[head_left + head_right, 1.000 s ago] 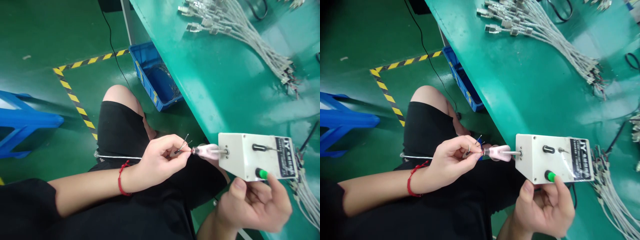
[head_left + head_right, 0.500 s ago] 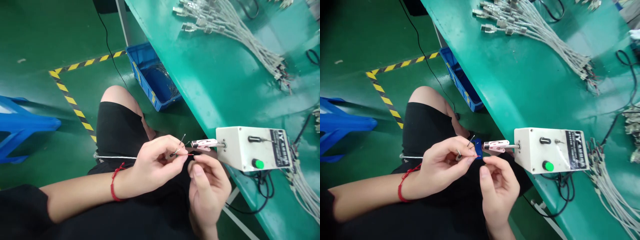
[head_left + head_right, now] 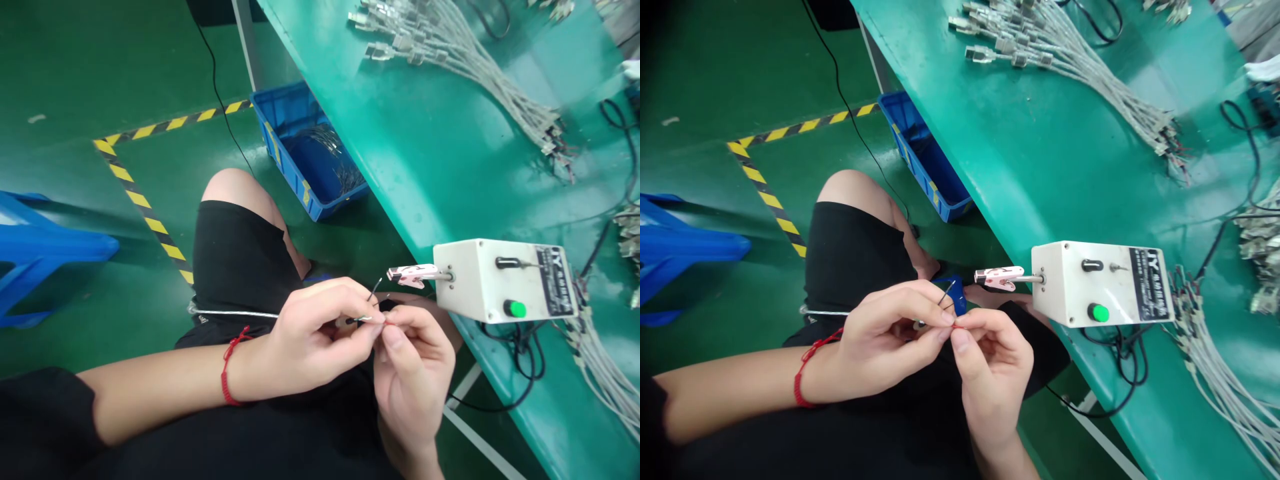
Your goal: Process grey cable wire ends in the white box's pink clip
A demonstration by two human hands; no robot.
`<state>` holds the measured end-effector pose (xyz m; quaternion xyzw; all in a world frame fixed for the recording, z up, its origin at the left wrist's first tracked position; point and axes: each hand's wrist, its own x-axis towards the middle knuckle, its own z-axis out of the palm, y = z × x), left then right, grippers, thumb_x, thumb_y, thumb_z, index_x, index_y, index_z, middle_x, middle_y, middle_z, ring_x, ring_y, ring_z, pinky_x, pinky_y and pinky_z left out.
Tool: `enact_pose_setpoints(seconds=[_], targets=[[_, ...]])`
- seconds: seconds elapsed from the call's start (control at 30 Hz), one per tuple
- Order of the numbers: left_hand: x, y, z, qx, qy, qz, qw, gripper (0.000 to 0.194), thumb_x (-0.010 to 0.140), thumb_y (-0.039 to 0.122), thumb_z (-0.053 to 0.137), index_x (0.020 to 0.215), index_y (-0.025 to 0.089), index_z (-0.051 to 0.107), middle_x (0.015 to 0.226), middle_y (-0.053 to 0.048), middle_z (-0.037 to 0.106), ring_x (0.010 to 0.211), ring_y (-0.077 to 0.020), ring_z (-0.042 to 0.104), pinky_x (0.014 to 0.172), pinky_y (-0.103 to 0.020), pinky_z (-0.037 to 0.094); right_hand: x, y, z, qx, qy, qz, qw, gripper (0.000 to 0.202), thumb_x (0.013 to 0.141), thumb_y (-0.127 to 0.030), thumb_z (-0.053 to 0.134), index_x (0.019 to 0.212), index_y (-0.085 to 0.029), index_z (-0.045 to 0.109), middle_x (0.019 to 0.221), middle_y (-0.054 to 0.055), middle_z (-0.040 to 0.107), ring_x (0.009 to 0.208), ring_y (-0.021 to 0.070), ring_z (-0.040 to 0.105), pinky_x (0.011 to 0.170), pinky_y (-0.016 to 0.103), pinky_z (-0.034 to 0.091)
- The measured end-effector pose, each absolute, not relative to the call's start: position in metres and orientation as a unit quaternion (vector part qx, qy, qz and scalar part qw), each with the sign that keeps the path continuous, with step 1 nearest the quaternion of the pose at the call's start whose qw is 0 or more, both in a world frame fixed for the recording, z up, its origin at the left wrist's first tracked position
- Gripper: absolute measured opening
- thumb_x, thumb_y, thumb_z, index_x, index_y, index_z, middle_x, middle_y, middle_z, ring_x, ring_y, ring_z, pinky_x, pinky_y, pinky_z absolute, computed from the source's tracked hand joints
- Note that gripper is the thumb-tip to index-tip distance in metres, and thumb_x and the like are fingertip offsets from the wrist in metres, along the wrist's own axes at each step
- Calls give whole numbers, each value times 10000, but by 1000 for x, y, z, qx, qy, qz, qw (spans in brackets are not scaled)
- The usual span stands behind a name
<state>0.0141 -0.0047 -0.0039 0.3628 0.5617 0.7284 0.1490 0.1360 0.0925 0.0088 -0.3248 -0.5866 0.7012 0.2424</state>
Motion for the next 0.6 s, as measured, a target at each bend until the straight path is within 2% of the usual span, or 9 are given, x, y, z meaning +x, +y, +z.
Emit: enact_pose_setpoints(seconds=[0.07,0.2,0.37,0.5,0.6], targets=[[15,-6,-4,363,560,728,159,186,820,15,748,933,162,731,872,-78,751,704,-135,695,534,-181,517,134,92,9,-321,-583,701,257,81,865,-187,764,917,-249,765,812,-1,705,643,107,602,591,208,514],[15,-10,-4,367,542,732,187,175,870,61,714,1001,171,751,884,-87,757,706,-149,694,572,-220,551,130,93,10,-323,-539,741,238,18,854,-244,756,844,-238,742,641,-38,598,507,73,452,474,180,389],[12,-12,-4,414,495,723,248,221,929,63,632,1051,183,771,915,-112,782,779,-194,724,669,-285,600,127,101,11,-341,-490,779,191,35,843,-267,745,833,-241,723,693,-26,627,559,91,515,524,194,440],[10,-10,-6,412,483,727,262,254,941,37,608,1085,168,772,936,-123,792,852,-210,741,745,-308,616,126,105,5,-359,-476,786,165,70,838,-273,769,857,-218,730,710,-19,639,537,86,509,508,199,442],[10,-10,-7,395,508,723,251,230,924,34,636,1058,154,780,954,-124,781,817,-197,739,677,-277,595,130,100,-1,-389,-528,714,246,71,875,-261,761,918,-207,747,798,2,678,604,96,568,552,208,464]])
